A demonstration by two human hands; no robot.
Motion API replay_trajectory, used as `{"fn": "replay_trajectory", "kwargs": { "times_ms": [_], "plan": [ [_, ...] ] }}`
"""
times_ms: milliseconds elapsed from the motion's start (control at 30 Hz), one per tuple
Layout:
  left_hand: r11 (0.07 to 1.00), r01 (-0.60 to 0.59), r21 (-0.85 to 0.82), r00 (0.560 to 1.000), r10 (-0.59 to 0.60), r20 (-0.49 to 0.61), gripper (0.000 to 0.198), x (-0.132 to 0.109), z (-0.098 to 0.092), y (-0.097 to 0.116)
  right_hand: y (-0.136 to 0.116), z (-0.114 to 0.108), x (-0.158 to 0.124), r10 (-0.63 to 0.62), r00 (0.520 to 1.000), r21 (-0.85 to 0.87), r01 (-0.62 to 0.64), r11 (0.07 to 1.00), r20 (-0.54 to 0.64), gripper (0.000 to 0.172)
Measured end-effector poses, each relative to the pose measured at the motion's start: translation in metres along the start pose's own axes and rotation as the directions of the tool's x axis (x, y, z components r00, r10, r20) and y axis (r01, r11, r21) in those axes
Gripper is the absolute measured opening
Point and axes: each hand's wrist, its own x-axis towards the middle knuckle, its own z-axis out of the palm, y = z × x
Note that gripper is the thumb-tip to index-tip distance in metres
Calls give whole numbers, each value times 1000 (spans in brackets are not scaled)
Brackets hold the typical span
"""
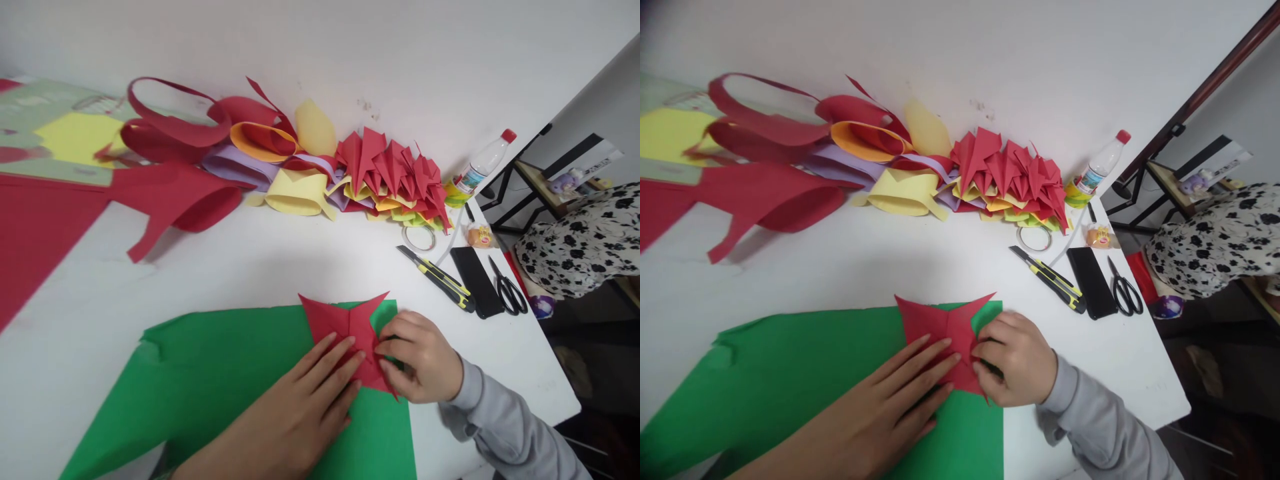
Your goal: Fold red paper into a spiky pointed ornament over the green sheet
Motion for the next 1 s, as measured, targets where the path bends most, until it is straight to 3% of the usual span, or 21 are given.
{"fn": "replay_trajectory", "kwargs": {
  "times_ms": [167, 300, 433, 533, 600, 800, 900, 1000],
  "plan": [
    [991, 39, -131, 997, -30, 73, 22, 2, -13, -28, -8, 6, -1, -44, 998, 87, 40, 995, 48, 15],
    [999, 28, 14, 1000, -28, -4, 29, 1, -25, -50, -11, 6, 0, -135, 991, 115, 133, 984, 13, 15],
    [986, 70, 151, 988, -47, -148, 23, -1, -35, -58, -3, 0, -1, 25, 983, 69, -13, 998, -183, 17],
    [964, 225, 140, 957, -192, -216, 20, -5, -41, -64, 9, -3, -4, 196, 939, 42, -192, 981, -281, 23],
    [949, 302, 94, 941, -280, -189, 21, -7, -42, -69, 17, -2, -6, 284, 912, 41, -285, 958, -295, 23],
    [929, 351, -115, 935, -354, -5, 22, -11, -27, -74, 22, 4, -7, 363, 914, 114, -347, 931, -180, 16],
    [915, 380, -134, 925, -375, 66, 22, -11, -21, -69, 17, 6, -6, 343, 935, 86, -335, 938, -94, 22],
    [909, 387, -153, 922, -381, 69, 26, -8, -18, -63, 14, 8, -5, 321, 947, 42, -319, 947, -31, 31]
  ]
}}
